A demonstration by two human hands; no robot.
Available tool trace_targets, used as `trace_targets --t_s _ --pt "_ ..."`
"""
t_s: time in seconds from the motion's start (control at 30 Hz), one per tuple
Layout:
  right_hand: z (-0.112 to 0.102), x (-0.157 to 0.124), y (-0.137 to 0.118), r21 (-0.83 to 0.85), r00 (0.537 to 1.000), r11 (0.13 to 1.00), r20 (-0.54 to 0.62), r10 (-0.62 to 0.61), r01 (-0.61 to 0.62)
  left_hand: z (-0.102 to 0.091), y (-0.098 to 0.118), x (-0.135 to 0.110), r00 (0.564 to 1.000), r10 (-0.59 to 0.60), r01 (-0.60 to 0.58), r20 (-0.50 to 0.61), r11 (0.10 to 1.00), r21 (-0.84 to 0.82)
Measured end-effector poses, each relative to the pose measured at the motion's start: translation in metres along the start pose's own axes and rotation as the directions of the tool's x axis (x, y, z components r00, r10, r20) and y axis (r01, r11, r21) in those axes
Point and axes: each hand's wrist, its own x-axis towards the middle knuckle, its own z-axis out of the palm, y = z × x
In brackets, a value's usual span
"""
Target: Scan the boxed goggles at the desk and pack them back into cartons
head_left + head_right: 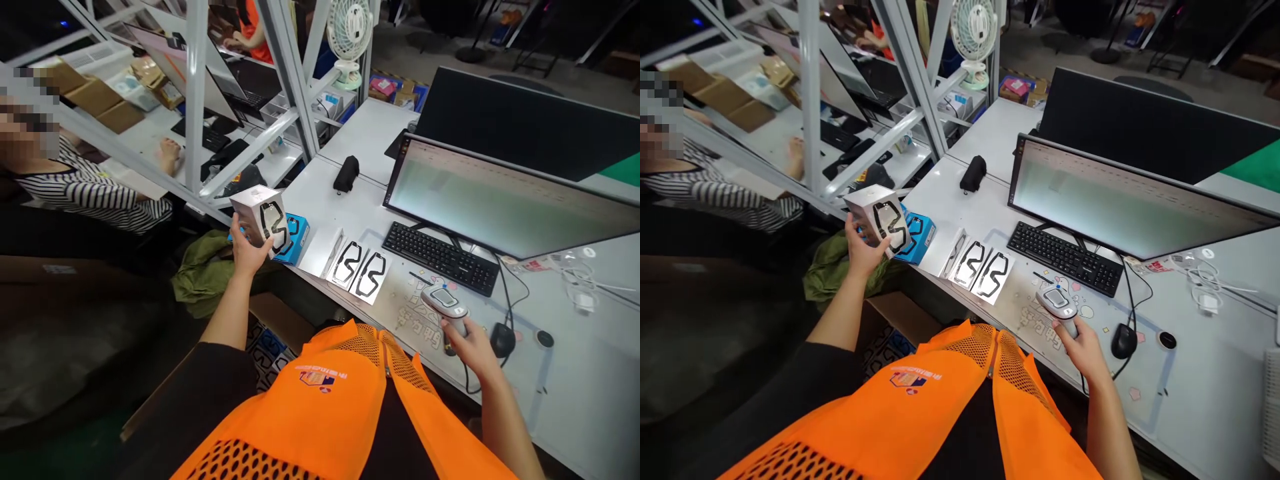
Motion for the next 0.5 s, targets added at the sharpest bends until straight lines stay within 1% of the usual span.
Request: trace_targets --t_s 0.1,0.2,0.27,0.33,0.43,0.5 --pt "0.006 0.001 -0.003 -0.007 1.000 1.000 -0.017 0.006 -0.006 -0.005 0.000 0.004 1.000 -0.012 0.009 0.029 0.995 0.096" --pt "0.011 0.001 -0.007 0.004 1.000 1.000 -0.017 -0.015 0.015 -0.001 0.007 0.008 0.986 -0.091 0.058 0.141 0.973 0.222" --pt "0.014 0.001 -0.010 0.015 1.000 1.000 -0.009 -0.026 0.026 0.008 0.012 0.013 0.969 -0.135 0.065 0.207 0.947 0.314" --pt "0.015 0.000 -0.013 0.012 1.000 0.999 -0.008 -0.030 0.030 0.020 0.015 0.018 0.955 -0.162 0.050 0.249 0.914 0.402" --pt "0.016 -0.001 -0.015 -0.005 1.000 1.000 -0.016 -0.026 0.026 0.039 0.018 0.026 0.943 -0.197 0.043 0.267 0.871 0.489" --pt "0.015 -0.003 -0.014 -0.007 1.000 1.000 -0.015 -0.014 0.013 0.047 0.020 0.031 0.945 -0.196 0.039 0.262 0.862 0.505"
